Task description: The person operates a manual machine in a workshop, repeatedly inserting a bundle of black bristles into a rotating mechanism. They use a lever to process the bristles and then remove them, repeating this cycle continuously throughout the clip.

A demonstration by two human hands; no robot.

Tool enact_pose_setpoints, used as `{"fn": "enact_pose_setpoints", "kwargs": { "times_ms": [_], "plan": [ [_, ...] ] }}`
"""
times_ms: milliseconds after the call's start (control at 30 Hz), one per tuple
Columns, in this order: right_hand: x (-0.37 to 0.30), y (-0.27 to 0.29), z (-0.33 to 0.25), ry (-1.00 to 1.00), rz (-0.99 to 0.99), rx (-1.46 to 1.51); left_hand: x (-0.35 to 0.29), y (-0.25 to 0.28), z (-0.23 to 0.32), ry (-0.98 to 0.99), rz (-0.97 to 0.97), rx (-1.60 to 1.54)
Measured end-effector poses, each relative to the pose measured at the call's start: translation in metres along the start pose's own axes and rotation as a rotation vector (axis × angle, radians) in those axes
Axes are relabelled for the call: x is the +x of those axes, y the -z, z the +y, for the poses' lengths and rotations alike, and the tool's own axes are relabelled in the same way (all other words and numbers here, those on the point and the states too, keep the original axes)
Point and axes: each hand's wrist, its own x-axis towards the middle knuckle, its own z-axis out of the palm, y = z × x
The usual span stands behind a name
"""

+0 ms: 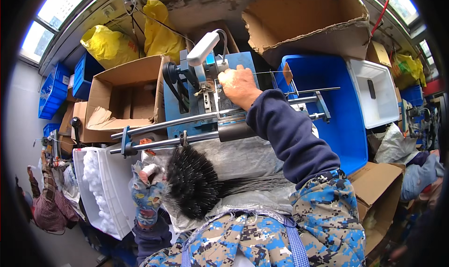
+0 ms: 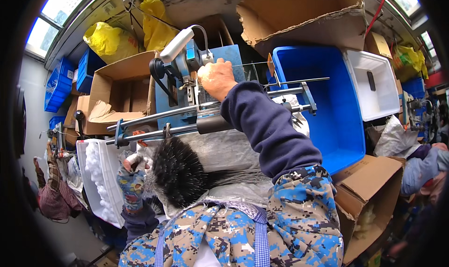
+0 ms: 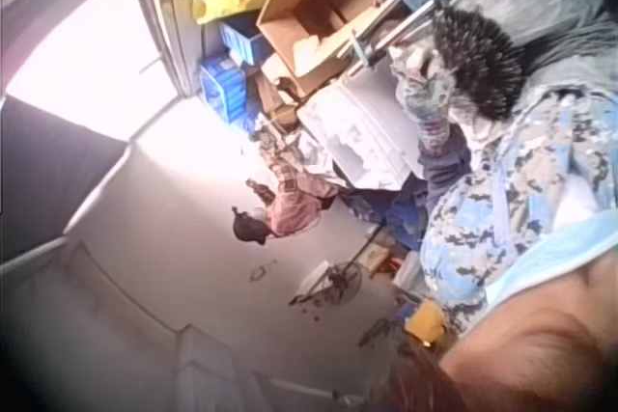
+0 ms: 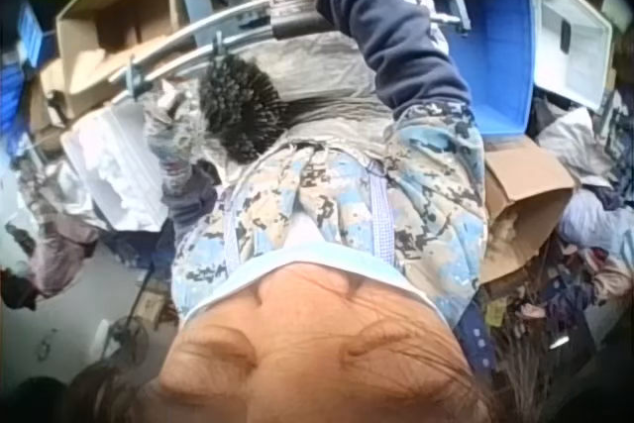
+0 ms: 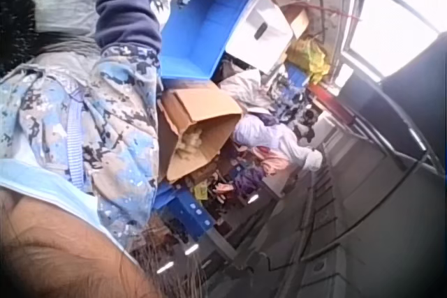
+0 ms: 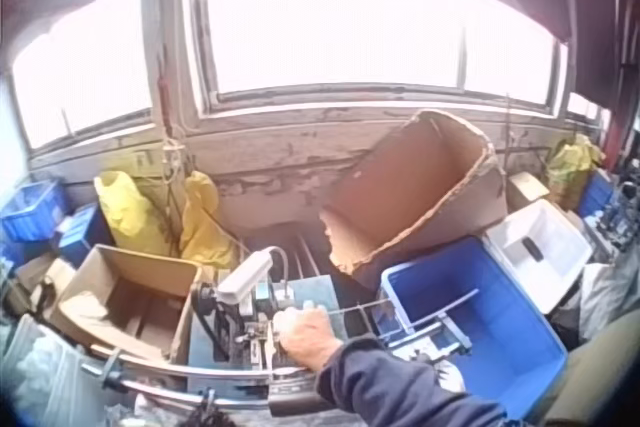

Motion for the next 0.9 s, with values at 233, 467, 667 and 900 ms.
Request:
{"fn": "enact_pose_setpoints", "kwargs": {
  "times_ms": [233,467,667,900],
  "plan": [
    [0.007,-0.015,0.004,0.026,0.041,0.083,0.005,0.038,0.056,-0.417,0.122,-0.349],
    [-0.015,0.002,0.009,-0.109,0.09,-0.039,0.014,0.074,0.03,-0.293,-0.127,-1.075],
    [-0.05,0.02,0.002,-0.168,0.032,0.07,0.012,0.036,0.035,-0.044,0.073,-1.003],
    [-0.048,0.013,-0.004,-0.204,-0.009,0.125,0.021,0.023,0.023,-0.114,-0.098,-0.935]
  ]
}}
